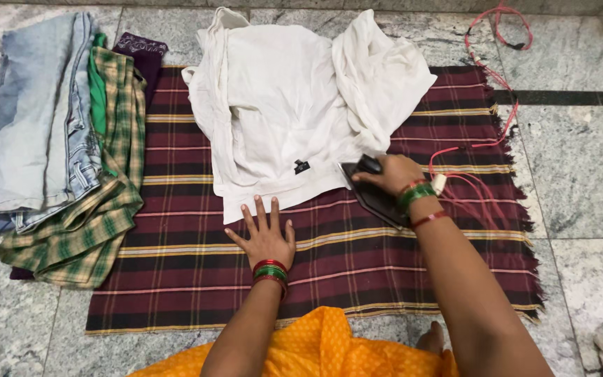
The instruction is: The person irons a pair of light blue jeans and a white shirt laid out on a plaid mat on the floor. They use a handheld electric iron to smooth the fabric of the jeans first, then fold them, and proceed to iron the white shirt.
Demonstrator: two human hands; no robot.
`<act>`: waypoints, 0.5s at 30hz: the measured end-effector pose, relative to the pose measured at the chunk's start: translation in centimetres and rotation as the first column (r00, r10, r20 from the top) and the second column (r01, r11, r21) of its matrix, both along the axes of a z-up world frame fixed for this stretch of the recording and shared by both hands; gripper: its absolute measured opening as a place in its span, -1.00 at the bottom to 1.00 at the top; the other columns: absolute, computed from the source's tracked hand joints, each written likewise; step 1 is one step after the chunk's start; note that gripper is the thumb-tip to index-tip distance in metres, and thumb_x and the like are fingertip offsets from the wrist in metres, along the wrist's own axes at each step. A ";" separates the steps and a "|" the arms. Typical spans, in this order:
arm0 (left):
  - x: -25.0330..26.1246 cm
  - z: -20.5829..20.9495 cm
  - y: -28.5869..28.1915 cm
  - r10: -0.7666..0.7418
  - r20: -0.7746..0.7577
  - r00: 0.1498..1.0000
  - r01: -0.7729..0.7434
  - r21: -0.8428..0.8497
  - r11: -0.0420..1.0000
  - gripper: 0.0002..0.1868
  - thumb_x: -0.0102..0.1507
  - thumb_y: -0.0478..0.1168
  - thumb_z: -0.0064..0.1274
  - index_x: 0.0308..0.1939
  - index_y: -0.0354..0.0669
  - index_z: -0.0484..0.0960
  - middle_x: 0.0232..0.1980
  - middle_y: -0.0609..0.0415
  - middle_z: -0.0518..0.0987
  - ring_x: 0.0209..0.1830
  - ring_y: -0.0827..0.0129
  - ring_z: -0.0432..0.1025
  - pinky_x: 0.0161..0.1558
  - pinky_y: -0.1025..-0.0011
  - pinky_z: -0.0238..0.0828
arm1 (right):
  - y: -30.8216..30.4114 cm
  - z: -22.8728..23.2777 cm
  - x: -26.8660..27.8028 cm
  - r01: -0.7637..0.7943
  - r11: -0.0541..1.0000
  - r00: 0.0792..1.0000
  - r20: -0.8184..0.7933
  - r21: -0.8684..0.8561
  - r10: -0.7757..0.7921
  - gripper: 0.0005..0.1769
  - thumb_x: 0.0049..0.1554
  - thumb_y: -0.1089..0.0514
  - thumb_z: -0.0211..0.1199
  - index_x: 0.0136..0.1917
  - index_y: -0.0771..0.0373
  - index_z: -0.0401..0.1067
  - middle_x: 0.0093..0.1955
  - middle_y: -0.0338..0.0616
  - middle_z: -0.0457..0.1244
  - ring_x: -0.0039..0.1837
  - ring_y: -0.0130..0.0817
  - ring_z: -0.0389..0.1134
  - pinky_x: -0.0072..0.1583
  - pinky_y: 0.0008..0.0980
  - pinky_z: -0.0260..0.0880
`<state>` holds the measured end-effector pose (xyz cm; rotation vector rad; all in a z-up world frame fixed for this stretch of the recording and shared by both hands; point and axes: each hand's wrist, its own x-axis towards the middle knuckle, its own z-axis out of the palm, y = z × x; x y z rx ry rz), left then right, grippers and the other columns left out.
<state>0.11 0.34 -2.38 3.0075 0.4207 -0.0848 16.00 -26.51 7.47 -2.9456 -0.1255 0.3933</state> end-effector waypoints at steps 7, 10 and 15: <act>-0.1 0.3 0.0 -0.005 -0.021 1.000 0.005 -0.025 1.000 -0.28 0.34 0.22 -0.38 0.60 0.41 -0.07 0.70 0.17 -0.30 0.67 0.00 -0.39 0.37 -0.55 -0.61 | -4.6 0.2 -3.8 0.297 0.955 0.953 0.058 -0.011 -0.296 -0.14 -0.13 -0.69 0.25 0.08 0.02 0.60 -0.06 0.06 0.44 0.01 0.10 0.48 0.00 0.01 0.48; -0.3 0.5 0.0 -0.002 -0.013 1.000 0.001 -0.030 1.000 -0.29 0.34 0.22 -0.38 0.60 0.40 -0.06 0.70 0.17 -0.29 0.68 0.00 -0.39 0.38 -0.55 -0.61 | -7.4 -0.2 -4.6 0.328 0.939 0.944 0.073 -0.102 -0.321 -0.08 -0.05 -0.71 0.24 0.10 0.13 0.57 -0.06 0.11 0.44 0.03 0.11 0.48 0.02 0.03 0.48; -0.1 0.7 0.0 0.004 0.011 1.000 -0.004 -0.027 1.000 -0.28 0.33 0.22 -0.39 0.59 0.40 -0.06 0.70 0.17 -0.29 0.67 0.00 -0.39 0.36 -0.55 -0.63 | -11.0 -1.5 -4.0 0.411 0.906 0.904 0.169 -0.098 -0.392 -0.05 -0.11 -0.69 0.27 0.14 0.14 0.58 -0.02 0.16 0.41 0.07 0.17 0.46 0.07 0.08 0.46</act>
